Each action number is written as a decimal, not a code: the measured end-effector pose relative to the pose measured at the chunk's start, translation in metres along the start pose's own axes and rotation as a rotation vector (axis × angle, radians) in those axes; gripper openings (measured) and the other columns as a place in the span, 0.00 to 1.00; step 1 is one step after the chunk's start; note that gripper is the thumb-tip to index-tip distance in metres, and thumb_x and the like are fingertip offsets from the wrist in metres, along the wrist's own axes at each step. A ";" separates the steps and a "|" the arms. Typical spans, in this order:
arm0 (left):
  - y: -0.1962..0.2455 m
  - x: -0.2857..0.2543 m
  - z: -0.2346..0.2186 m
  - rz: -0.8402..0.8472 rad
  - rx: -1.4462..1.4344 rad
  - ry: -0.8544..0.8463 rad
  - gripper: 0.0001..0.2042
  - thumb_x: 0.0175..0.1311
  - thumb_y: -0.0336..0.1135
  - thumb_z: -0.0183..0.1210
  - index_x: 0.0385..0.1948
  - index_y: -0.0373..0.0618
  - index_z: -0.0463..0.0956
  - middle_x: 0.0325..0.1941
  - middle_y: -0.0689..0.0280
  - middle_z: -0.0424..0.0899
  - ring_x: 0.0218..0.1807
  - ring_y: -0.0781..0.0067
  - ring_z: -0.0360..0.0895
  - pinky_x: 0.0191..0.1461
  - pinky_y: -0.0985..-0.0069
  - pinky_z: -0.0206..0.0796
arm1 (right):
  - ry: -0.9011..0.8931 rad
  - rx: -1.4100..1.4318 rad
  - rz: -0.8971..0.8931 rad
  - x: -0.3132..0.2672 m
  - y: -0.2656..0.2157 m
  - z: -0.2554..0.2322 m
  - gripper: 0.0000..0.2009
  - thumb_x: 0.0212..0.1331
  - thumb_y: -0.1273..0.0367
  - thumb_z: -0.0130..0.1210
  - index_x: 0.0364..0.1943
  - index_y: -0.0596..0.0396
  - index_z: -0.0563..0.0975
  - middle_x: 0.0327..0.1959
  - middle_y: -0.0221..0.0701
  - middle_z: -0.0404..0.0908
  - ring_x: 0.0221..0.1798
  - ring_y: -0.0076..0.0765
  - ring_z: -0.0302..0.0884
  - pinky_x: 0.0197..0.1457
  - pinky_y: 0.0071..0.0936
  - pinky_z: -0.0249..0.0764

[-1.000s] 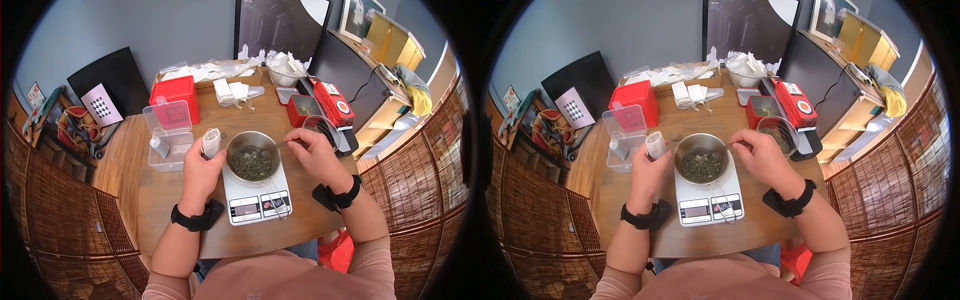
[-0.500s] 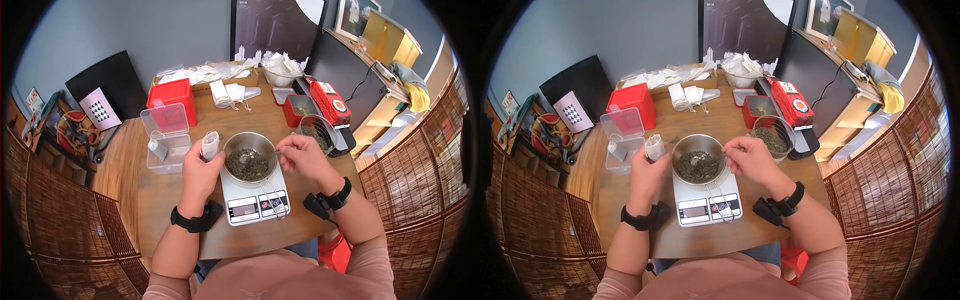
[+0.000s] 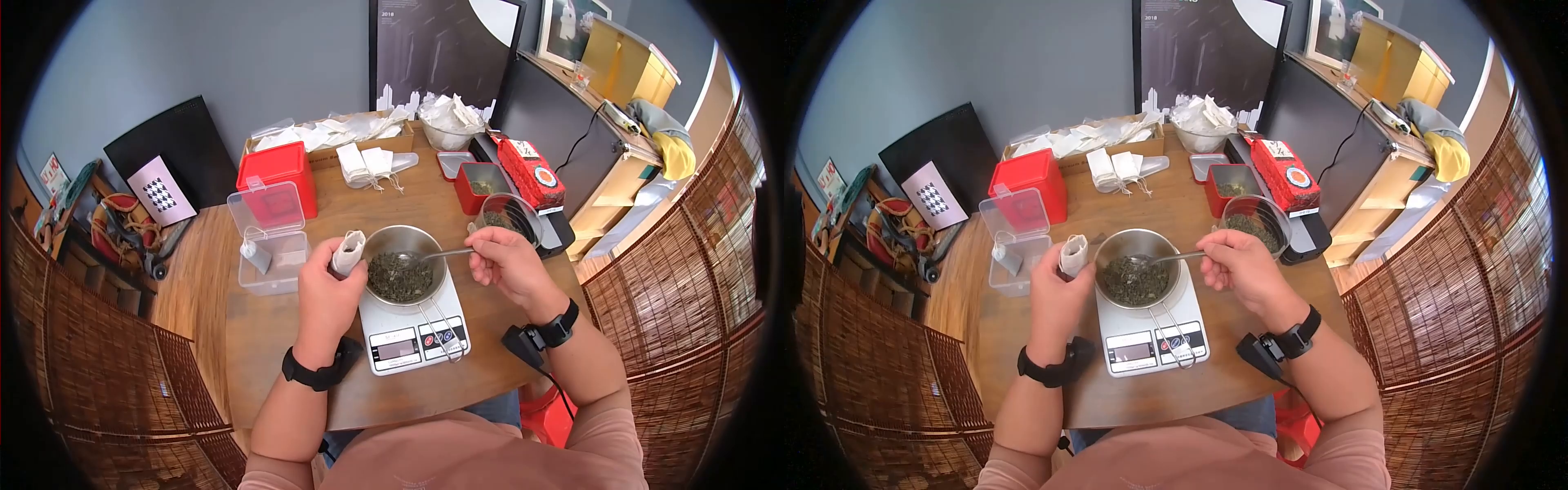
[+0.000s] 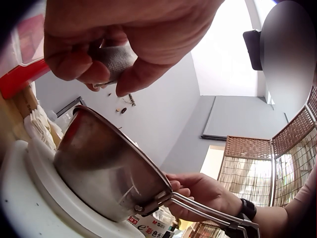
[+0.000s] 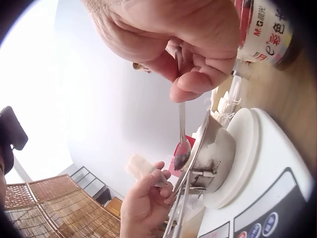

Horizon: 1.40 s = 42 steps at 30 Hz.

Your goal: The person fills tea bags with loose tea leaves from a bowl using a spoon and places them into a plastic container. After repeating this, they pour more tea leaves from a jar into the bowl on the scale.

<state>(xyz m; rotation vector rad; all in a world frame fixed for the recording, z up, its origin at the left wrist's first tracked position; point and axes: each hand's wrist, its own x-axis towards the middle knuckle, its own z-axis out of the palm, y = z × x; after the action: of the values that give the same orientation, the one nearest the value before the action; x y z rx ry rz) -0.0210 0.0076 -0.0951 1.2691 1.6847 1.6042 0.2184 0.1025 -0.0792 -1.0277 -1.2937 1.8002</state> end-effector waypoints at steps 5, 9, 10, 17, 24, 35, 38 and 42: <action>-0.005 -0.002 0.005 0.043 -0.050 -0.014 0.13 0.51 0.26 0.61 0.40 0.36 0.76 0.31 0.66 0.81 0.31 0.83 0.74 0.35 0.82 0.68 | -0.001 0.048 -0.062 -0.006 -0.012 -0.006 0.05 0.62 0.72 0.49 0.36 0.57 0.76 0.22 0.28 0.77 0.19 0.21 0.73 0.22 0.16 0.68; -0.004 -0.005 0.010 0.019 -0.101 -0.023 0.13 0.51 0.27 0.63 0.39 0.36 0.76 0.31 0.66 0.81 0.31 0.83 0.74 0.35 0.82 0.68 | -0.035 0.072 -0.113 -0.012 -0.028 -0.007 0.05 0.62 0.72 0.49 0.35 0.57 0.76 0.21 0.28 0.78 0.19 0.21 0.73 0.21 0.16 0.68; -0.003 -0.006 0.011 -0.009 -0.089 -0.049 0.12 0.51 0.25 0.62 0.38 0.36 0.75 0.32 0.67 0.80 0.33 0.83 0.74 0.37 0.82 0.68 | -0.040 0.072 -0.142 -0.014 -0.035 -0.006 0.05 0.62 0.72 0.49 0.35 0.58 0.76 0.21 0.28 0.78 0.18 0.21 0.73 0.20 0.16 0.68; -0.002 -0.009 0.016 -0.008 0.012 -0.027 0.10 0.50 0.25 0.64 0.34 0.36 0.75 0.30 0.69 0.79 0.32 0.83 0.74 0.36 0.82 0.67 | -0.072 0.078 -0.225 -0.022 -0.062 0.001 0.05 0.62 0.72 0.50 0.36 0.59 0.76 0.21 0.29 0.78 0.18 0.22 0.74 0.19 0.16 0.69; -0.003 -0.010 0.021 0.005 0.057 0.013 0.10 0.49 0.26 0.65 0.33 0.36 0.75 0.28 0.68 0.79 0.31 0.82 0.74 0.35 0.81 0.67 | -0.085 0.030 -0.196 -0.023 -0.067 0.009 0.05 0.62 0.72 0.50 0.35 0.58 0.76 0.21 0.29 0.79 0.18 0.22 0.74 0.20 0.16 0.70; -0.001 -0.010 0.022 0.033 0.102 0.057 0.10 0.49 0.27 0.65 0.32 0.36 0.76 0.27 0.66 0.80 0.30 0.81 0.74 0.34 0.80 0.68 | -0.058 -0.056 -0.176 -0.024 -0.071 0.018 0.04 0.61 0.72 0.50 0.35 0.58 0.76 0.20 0.28 0.78 0.18 0.21 0.74 0.20 0.16 0.69; 0.002 -0.011 0.022 0.036 0.130 0.065 0.10 0.49 0.27 0.65 0.31 0.36 0.76 0.26 0.65 0.80 0.29 0.80 0.74 0.34 0.79 0.68 | -0.049 -0.121 -0.177 -0.028 -0.079 0.023 0.04 0.61 0.72 0.50 0.34 0.58 0.76 0.21 0.28 0.77 0.18 0.21 0.74 0.19 0.16 0.69; 0.001 -0.011 0.023 0.092 0.146 0.107 0.10 0.48 0.30 0.66 0.29 0.38 0.76 0.22 0.56 0.80 0.24 0.66 0.78 0.30 0.73 0.68 | -0.008 -0.256 -0.174 -0.031 -0.088 0.034 0.05 0.61 0.72 0.50 0.34 0.59 0.75 0.21 0.28 0.77 0.18 0.20 0.74 0.19 0.15 0.68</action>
<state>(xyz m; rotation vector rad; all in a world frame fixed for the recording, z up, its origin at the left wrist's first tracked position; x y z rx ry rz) 0.0038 0.0099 -0.1012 1.3705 1.8635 1.6541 0.2096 0.0853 0.0180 -1.0074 -1.5977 1.5380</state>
